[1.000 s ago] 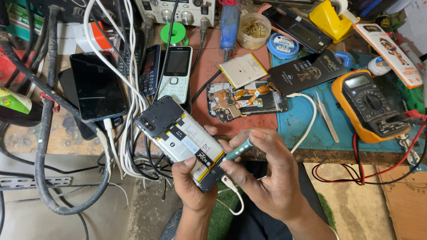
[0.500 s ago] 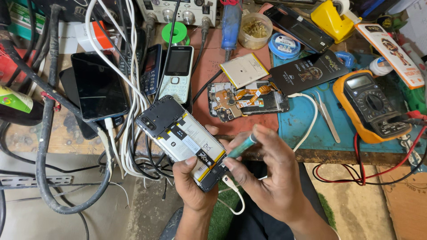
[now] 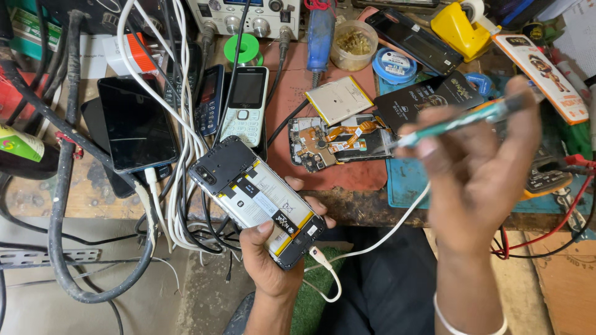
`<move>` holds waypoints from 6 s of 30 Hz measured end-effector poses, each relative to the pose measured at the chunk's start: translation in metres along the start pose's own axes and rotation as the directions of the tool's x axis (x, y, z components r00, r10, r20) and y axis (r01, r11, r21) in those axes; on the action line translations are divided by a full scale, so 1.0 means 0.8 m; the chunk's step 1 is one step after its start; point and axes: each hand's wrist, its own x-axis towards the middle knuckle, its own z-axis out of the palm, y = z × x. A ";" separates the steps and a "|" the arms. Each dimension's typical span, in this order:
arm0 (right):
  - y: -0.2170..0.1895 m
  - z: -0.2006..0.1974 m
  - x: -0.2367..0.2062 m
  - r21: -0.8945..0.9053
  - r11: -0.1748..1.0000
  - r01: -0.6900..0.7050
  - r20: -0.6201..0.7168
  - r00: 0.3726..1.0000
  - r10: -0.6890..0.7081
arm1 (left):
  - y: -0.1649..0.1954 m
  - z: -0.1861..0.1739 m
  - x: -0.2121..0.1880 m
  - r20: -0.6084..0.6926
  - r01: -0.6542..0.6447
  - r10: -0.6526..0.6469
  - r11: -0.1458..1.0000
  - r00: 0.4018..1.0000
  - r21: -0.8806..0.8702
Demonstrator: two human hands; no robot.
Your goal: The person holds a disassembled smartphone and uses a screwdriver and tweezers to manipulate internal components and connectors. The person repeatedly probes the battery area and charging port, then removes a small circuit board from the bottom of the device.
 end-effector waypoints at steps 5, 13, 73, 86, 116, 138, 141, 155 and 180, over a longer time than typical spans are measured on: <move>0.072 -0.082 0.109 0.021 0.997 -0.078 -0.149 0.986 0.080 | 0.000 0.002 -0.001 0.010 -0.008 0.009 1.000 1.000 -0.009; 0.160 -0.119 0.198 -0.149 0.980 -0.130 -0.092 0.989 0.117 | -0.001 0.003 -0.002 0.010 -0.009 0.009 1.000 1.000 -0.011; -0.016 0.043 -0.128 0.129 0.989 0.071 0.254 0.962 -0.102 | 0.007 0.006 -0.003 0.005 0.125 -0.125 0.991 0.992 0.045; -0.034 0.058 -0.131 0.053 0.963 0.264 0.207 0.941 -0.269 | 0.004 0.003 -0.004 0.023 0.119 -0.121 0.992 0.992 0.048; -0.021 0.055 -0.117 0.065 0.984 0.167 0.213 0.961 -0.177 | -0.001 0.004 -0.002 0.026 0.097 -0.098 0.995 0.995 0.038; -0.034 0.063 -0.099 0.118 0.966 0.228 0.320 0.912 -0.254 | 0.000 0.008 -0.001 0.004 0.047 -0.047 0.998 0.999 0.045; -0.032 0.062 -0.098 0.046 0.960 0.275 0.329 0.904 -0.274 | 0.000 0.006 -0.001 0.033 0.071 -0.071 0.997 0.997 0.024; -0.034 0.064 -0.100 -0.015 0.964 0.264 0.327 0.913 -0.244 | -0.002 0.006 -0.002 -0.028 0.034 -0.034 0.999 0.999 0.023; -0.025 0.058 -0.099 0.134 0.986 0.101 0.371 0.917 -0.145 | -0.002 0.001 -0.002 -0.007 0.013 -0.012 0.999 1.000 0.042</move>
